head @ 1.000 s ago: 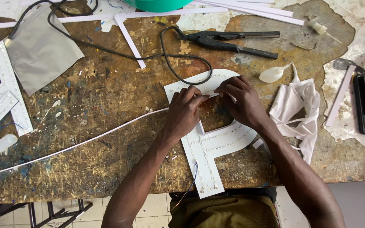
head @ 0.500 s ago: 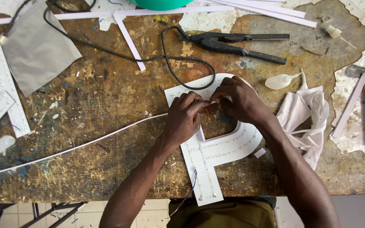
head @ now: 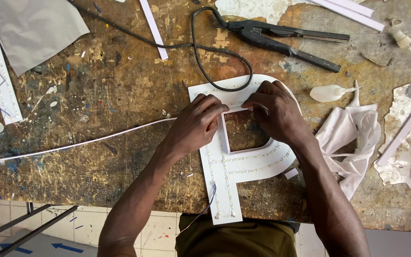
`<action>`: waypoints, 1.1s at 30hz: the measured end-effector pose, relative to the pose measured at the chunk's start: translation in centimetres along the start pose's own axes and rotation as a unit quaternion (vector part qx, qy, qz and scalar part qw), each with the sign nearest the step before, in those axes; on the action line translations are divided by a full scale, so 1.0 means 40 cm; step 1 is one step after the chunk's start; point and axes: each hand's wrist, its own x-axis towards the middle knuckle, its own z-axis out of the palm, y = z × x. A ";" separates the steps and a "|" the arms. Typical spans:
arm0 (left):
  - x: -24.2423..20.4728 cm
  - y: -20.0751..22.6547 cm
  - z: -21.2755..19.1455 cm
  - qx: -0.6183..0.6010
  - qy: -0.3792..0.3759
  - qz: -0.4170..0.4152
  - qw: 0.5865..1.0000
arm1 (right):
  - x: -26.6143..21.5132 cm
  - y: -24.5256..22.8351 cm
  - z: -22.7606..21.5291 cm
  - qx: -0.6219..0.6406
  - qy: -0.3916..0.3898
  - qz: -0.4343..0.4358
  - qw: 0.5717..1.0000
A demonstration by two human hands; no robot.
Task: The person applies glue from a white bottle to a white letter-shaped base and presses a flexible LED strip into place. They work along the curves and straight edges of the letter, smoothing the strip with their fingers to ensure it adheres properly.
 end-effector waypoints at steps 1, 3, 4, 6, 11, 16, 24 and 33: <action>-0.005 -0.009 0.012 0.001 0.001 0.000 1.000 | -0.001 -0.001 0.003 0.000 0.000 -0.002 1.000; -0.013 -0.029 0.036 0.016 0.011 -0.003 1.000 | 0.000 -0.003 0.006 -0.020 0.007 -0.016 1.000; -0.010 -0.025 0.035 0.018 0.014 -0.004 1.000 | 0.002 -0.020 0.005 -0.021 0.007 -0.019 1.000; -0.006 -0.019 0.036 -0.002 0.020 -0.015 1.000 | 0.008 -0.054 0.005 -0.043 0.026 -0.055 0.997; -0.003 -0.013 0.031 -0.052 0.007 -0.063 0.997 | 0.006 -0.095 0.064 -0.048 0.047 -0.079 0.995; -0.006 -0.029 0.036 -0.088 -0.002 -0.088 0.992 | 0.013 -0.097 0.099 -0.015 0.068 -0.078 0.995; 0.001 -0.022 0.001 -0.079 -0.033 -0.062 0.994 | 0.017 -0.106 0.096 -0.005 0.063 -0.076 0.995; -0.008 -0.042 0.016 -0.012 -0.028 0.003 1.000 | 0.021 -0.104 0.089 -0.004 0.056 -0.070 0.996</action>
